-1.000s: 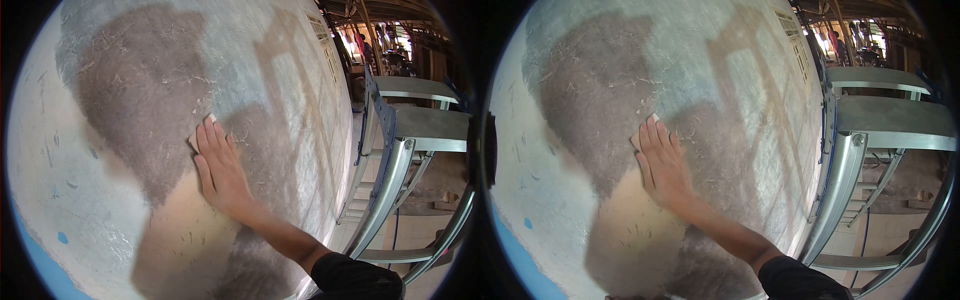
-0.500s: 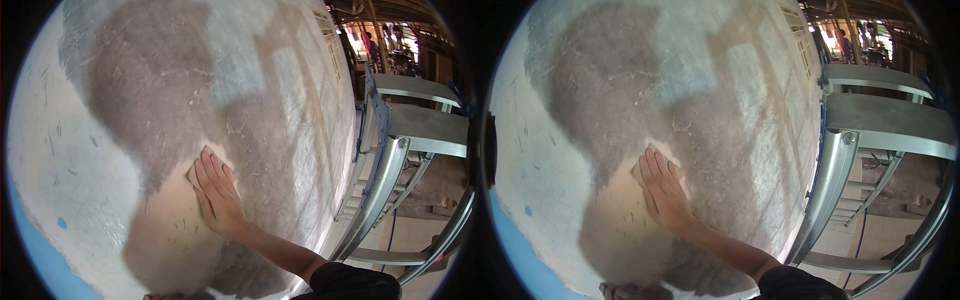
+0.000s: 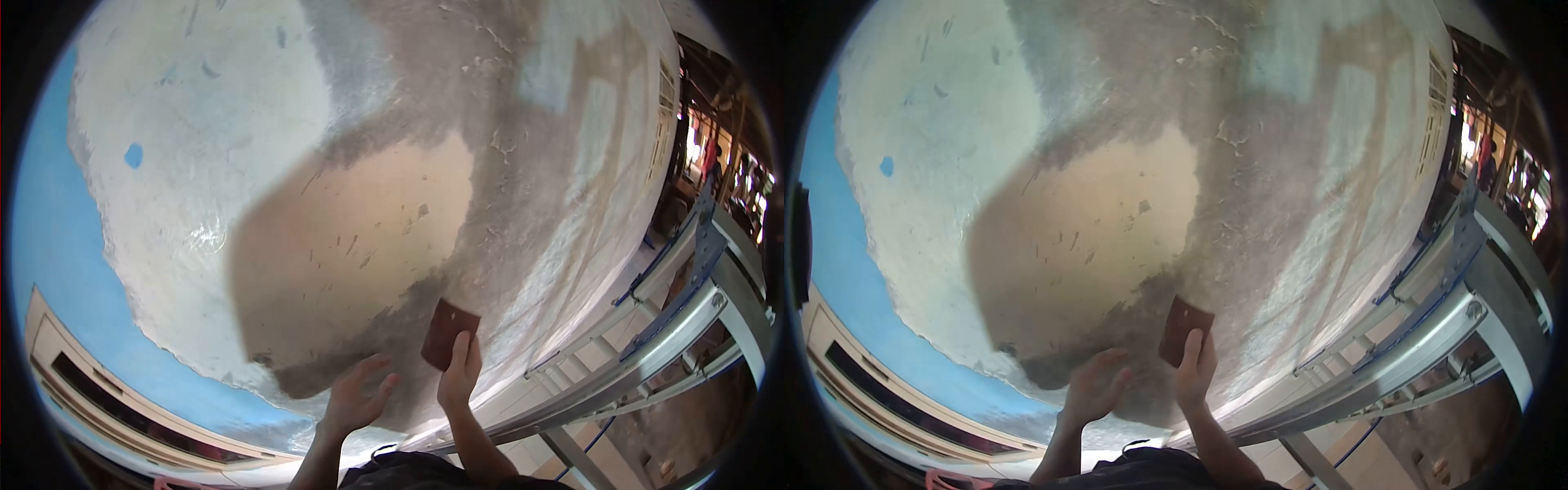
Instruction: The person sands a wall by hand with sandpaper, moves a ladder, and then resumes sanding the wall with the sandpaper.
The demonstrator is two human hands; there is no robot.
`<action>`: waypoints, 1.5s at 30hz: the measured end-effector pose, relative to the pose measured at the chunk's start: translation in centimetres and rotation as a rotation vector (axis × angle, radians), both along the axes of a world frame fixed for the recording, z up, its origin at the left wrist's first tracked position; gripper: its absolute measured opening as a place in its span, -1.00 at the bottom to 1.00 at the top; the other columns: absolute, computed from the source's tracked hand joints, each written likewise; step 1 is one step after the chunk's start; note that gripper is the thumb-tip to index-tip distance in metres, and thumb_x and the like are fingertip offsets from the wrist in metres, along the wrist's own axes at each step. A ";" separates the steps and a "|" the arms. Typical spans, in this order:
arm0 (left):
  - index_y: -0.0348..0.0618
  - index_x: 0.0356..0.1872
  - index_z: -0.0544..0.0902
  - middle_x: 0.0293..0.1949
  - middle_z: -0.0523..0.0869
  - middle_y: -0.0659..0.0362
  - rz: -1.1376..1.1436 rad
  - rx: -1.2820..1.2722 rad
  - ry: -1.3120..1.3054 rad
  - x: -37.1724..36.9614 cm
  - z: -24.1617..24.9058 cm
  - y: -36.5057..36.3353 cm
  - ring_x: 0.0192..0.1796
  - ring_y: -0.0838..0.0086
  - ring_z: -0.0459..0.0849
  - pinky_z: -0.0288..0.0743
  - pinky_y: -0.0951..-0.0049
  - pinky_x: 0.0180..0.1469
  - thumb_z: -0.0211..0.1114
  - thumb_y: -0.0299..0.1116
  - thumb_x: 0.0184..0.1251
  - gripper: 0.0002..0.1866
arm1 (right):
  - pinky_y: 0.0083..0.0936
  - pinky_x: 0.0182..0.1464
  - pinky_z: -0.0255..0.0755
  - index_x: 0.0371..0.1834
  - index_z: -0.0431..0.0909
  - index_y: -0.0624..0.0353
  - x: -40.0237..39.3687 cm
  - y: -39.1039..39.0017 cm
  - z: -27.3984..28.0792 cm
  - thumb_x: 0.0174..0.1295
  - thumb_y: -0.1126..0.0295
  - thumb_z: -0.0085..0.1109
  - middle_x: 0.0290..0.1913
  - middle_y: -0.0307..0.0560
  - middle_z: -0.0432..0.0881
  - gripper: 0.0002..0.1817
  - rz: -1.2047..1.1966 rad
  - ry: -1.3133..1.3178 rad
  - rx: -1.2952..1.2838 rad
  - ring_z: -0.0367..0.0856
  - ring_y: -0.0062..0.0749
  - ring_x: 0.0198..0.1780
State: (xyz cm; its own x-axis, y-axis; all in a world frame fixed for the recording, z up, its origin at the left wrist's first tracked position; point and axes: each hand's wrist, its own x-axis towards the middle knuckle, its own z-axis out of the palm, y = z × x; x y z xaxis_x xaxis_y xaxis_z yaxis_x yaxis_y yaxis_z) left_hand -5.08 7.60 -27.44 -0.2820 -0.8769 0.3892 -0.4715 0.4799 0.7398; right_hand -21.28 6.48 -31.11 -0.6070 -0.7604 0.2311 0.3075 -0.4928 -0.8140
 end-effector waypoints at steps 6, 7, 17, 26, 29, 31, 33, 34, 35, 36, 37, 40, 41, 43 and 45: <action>-0.28 0.14 0.53 -0.08 0.74 0.08 -0.236 0.592 0.396 -1.6 -7.6 -2.0 0.03 0.44 0.67 0.48 0.43 0.15 0.34 -0.26 0.38 -0.58 | -0.59 0.05 0.41 0.11 0.46 0.33 0.4 3.5 -5.3 0.50 0.29 -0.02 -0.04 -0.11 0.61 -0.68 0.264 0.172 0.145 0.52 -0.56 -0.03; -0.28 0.11 0.55 -0.07 0.74 0.10 -0.228 0.630 0.405 -1.7 -7.7 -1.9 0.03 0.49 0.66 0.48 0.46 0.14 0.33 -0.26 0.39 -0.61 | -0.58 0.07 0.42 0.13 0.45 0.33 0.4 3.8 -5.7 0.49 0.32 0.01 -0.02 -0.09 0.61 -0.69 0.297 0.124 0.148 0.53 -0.55 -0.02; -0.22 -0.08 0.57 -0.25 0.64 0.18 -0.093 0.484 -0.169 -2.9 -2.8 0.7 -0.16 0.54 0.58 0.47 0.43 -0.02 0.33 -0.22 0.34 -0.70 | -0.39 0.13 0.44 0.40 0.18 0.22 -3.3 3.0 -7.9 0.33 0.44 0.18 0.16 0.10 0.51 -0.40 0.269 0.106 0.206 0.54 -0.26 0.15; -0.25 0.15 0.53 -0.02 0.67 0.08 -0.005 0.104 0.233 -1.9 -1.0 0.5 0.02 0.32 0.63 0.43 0.25 0.20 0.22 -0.42 0.32 -0.62 | -0.44 -0.07 0.53 0.37 0.31 0.06 -4.1 1.2 -12.5 0.38 0.28 0.16 0.05 -0.03 0.62 -0.48 0.141 0.076 0.195 0.65 -0.36 -0.06; -0.28 0.15 0.52 0.00 0.66 0.09 -0.109 -0.131 0.226 -1.9 2.8 1.0 0.03 0.25 0.61 0.41 0.18 0.25 0.17 -0.49 0.35 -0.64 | -0.43 -0.09 0.54 0.36 0.33 0.01 -3.9 0.6 -13.7 0.39 0.26 0.15 0.06 -0.06 0.63 -0.51 0.147 0.043 0.248 0.66 -0.35 -0.07; -0.31 0.15 0.51 0.01 0.65 0.09 -0.204 -0.365 0.117 -1.8 6.0 1.1 0.04 0.20 0.60 0.39 0.14 0.27 0.13 -0.54 0.36 -0.66 | -0.41 -0.09 0.54 0.35 0.33 -0.01 -3.9 0.5 -13.3 0.39 0.25 0.15 0.06 -0.07 0.63 -0.52 0.165 0.032 0.264 0.66 -0.34 -0.06; -0.33 0.15 0.51 0.02 0.64 0.09 -0.260 -0.620 -0.114 -1.8 8.8 0.7 0.05 0.15 0.60 0.37 0.09 0.30 0.09 -0.59 0.38 -0.67 | -0.40 -0.08 0.54 0.35 0.34 -0.02 -4.0 0.8 -12.2 0.40 0.24 0.14 0.07 -0.08 0.63 -0.53 0.184 0.013 0.279 0.66 -0.34 -0.06; -0.32 0.12 0.52 0.00 0.64 0.08 -0.254 -0.730 -0.305 -1.8 10.5 0.3 0.03 0.18 0.60 0.41 0.12 0.26 0.10 -0.56 0.37 -0.69 | -0.39 -0.08 0.54 0.35 0.34 -0.02 -4.1 0.7 -12.1 0.41 0.24 0.13 0.06 -0.07 0.63 -0.53 0.185 0.001 0.280 0.66 -0.34 -0.06; -0.30 0.09 0.53 -0.02 0.64 0.07 -0.246 -0.859 -0.486 -1.8 12.3 -0.1 0.01 0.21 0.61 0.44 0.14 0.21 0.11 -0.53 0.36 -0.70 | -0.39 -0.08 0.54 0.35 0.34 -0.01 -4.3 0.7 -12.1 0.41 0.24 0.11 0.06 -0.07 0.63 -0.54 0.185 -0.011 0.284 0.66 -0.34 -0.06; -0.29 0.06 0.55 -0.04 0.65 0.05 -0.247 -0.994 -0.643 -1.9 14.0 -0.6 0.00 0.25 0.62 0.47 0.17 0.16 0.11 -0.51 0.35 -0.71 | -0.38 -0.08 0.54 0.34 0.34 -0.01 -4.4 0.6 -12.1 0.42 0.24 0.10 0.06 -0.06 0.63 -0.55 0.184 -0.023 0.288 0.66 -0.34 -0.06; -0.22 0.19 0.50 0.09 0.61 0.07 -0.205 -1.053 -0.776 -1.1 14.2 -2.4 0.15 0.30 0.58 0.38 0.19 0.28 0.17 -0.49 0.29 -0.59 | -0.38 -0.08 0.54 0.35 0.34 0.00 -4.5 0.7 -12.1 0.43 0.24 0.09 0.06 -0.06 0.63 -0.55 0.178 -0.021 0.275 0.65 -0.34 -0.06; -0.14 0.32 0.46 0.30 0.52 0.14 -0.120 -1.125 -0.977 -0.8 16.5 -3.5 0.39 0.31 0.43 0.14 0.10 0.48 0.17 -0.54 0.21 -0.44 | -0.37 -0.07 0.54 0.34 0.34 0.01 -4.4 1.0 -12.2 0.44 0.26 0.05 0.05 -0.06 0.63 -0.57 0.168 -0.007 0.255 0.65 -0.35 -0.07; -0.14 0.32 0.46 0.34 0.50 0.15 -0.093 -1.133 -1.010 -1.0 17.7 -3.5 0.44 0.30 0.38 0.07 0.04 0.52 0.14 -0.57 0.20 -0.43 | -0.37 -0.07 0.54 0.33 0.35 0.02 -4.4 0.9 -12.3 0.44 0.28 0.04 0.05 -0.06 0.63 -0.58 0.172 0.011 0.257 0.65 -0.36 -0.08; -0.15 0.29 0.48 0.32 0.50 0.12 -0.052 -1.215 -1.056 -1.1 19.5 -3.8 0.43 0.34 0.39 0.11 0.07 0.50 0.12 -0.44 0.32 -0.52 | -0.37 -0.05 0.53 0.31 0.37 0.05 -4.3 0.5 -12.3 0.45 0.30 0.03 0.05 -0.06 0.63 -0.60 0.180 0.038 0.258 0.65 -0.36 -0.07; -0.15 0.27 0.49 0.31 0.51 0.11 -0.014 -1.277 -1.085 -1.2 21.0 -4.3 0.42 0.36 0.40 0.15 0.09 0.49 0.12 -0.38 0.37 -0.55 | -0.39 -0.01 0.51 0.29 0.40 0.09 -4.2 0.4 -11.7 0.44 0.31 0.02 0.04 -0.05 0.62 -0.62 0.186 0.057 0.263 0.63 -0.34 -0.04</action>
